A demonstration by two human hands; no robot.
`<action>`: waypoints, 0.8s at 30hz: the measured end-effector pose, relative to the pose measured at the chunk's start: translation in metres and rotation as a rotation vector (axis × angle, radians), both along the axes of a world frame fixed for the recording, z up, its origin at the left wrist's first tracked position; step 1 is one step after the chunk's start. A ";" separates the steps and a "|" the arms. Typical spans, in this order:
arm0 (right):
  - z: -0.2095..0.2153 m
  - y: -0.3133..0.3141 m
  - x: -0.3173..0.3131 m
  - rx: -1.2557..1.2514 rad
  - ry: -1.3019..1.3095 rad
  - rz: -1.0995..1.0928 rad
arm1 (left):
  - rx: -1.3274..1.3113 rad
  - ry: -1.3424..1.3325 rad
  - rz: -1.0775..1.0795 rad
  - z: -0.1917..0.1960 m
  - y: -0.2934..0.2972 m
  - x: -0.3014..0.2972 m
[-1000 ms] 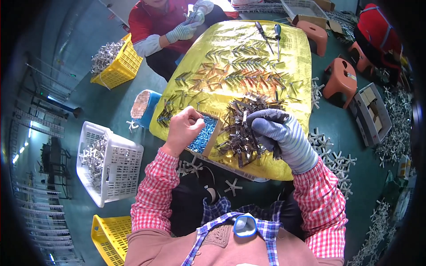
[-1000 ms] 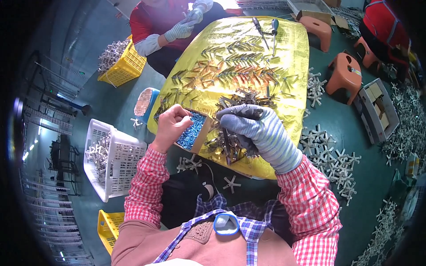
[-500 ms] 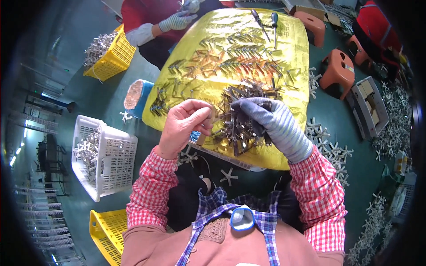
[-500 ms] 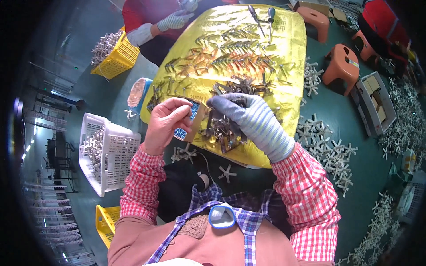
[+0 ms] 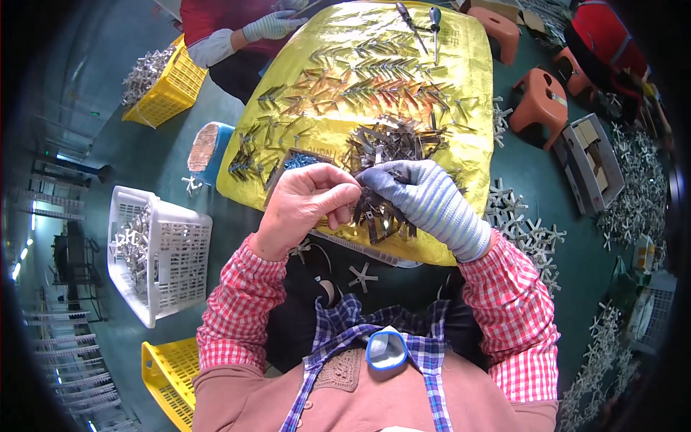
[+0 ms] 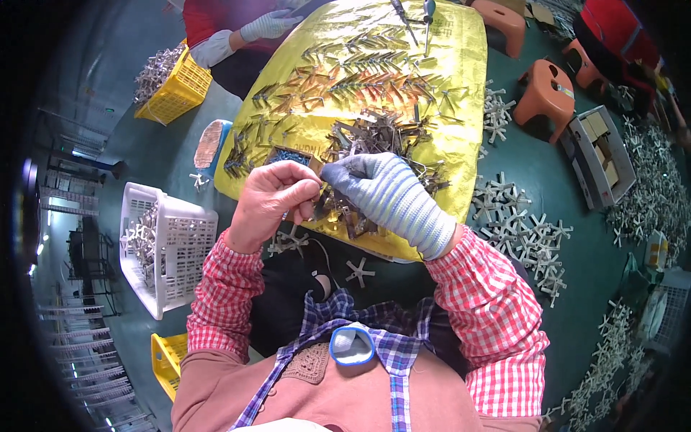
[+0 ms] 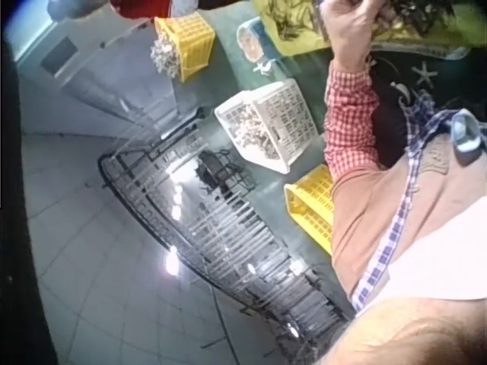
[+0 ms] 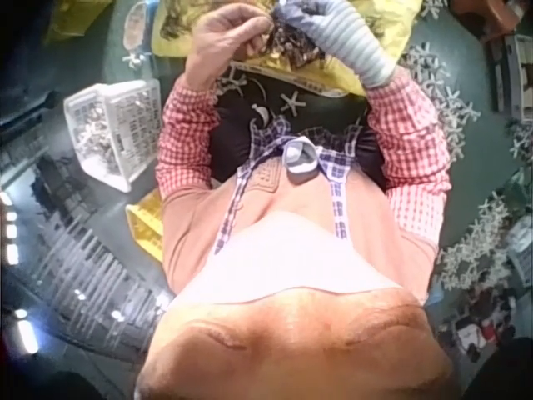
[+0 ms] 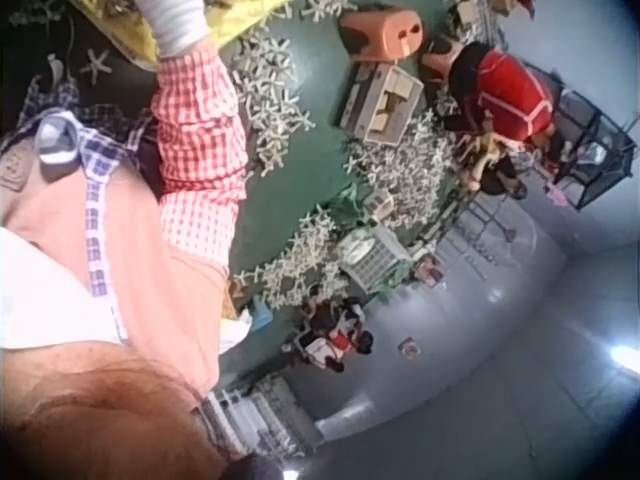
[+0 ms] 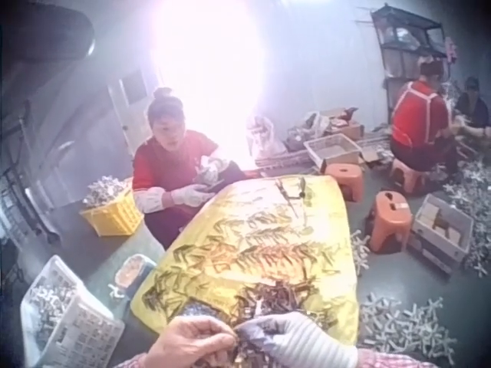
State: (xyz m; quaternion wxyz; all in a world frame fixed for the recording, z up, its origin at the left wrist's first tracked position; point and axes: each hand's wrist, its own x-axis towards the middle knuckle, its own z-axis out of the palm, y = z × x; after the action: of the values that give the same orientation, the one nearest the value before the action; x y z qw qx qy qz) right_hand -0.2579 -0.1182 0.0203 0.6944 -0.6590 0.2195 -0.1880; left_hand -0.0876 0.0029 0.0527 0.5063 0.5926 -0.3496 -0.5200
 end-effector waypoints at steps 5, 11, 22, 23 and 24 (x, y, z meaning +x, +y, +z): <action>0.001 -0.001 0.001 -0.006 0.101 -0.017 | 0.062 -0.016 -0.011 -0.006 -0.005 -0.003; 0.004 -0.006 -0.002 -0.031 0.254 0.015 | 0.035 -0.167 0.029 -0.003 -0.009 -0.017; -0.011 -0.007 -0.001 -0.150 0.246 0.002 | 0.069 -0.236 0.001 -0.006 -0.011 -0.020; -0.009 -0.006 -0.001 -0.156 0.271 0.000 | 0.046 -0.212 -0.003 -0.008 -0.011 -0.019; -0.005 -0.006 -0.001 -0.156 0.271 0.002 | 0.024 -0.187 -0.006 -0.010 -0.011 -0.019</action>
State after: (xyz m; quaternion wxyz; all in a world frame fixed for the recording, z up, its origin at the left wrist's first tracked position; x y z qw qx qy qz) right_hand -0.2594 -0.1239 0.0148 0.6052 -0.7306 0.2952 -0.1131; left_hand -0.1067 -0.0076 0.0431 0.4627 0.6433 -0.3910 -0.4681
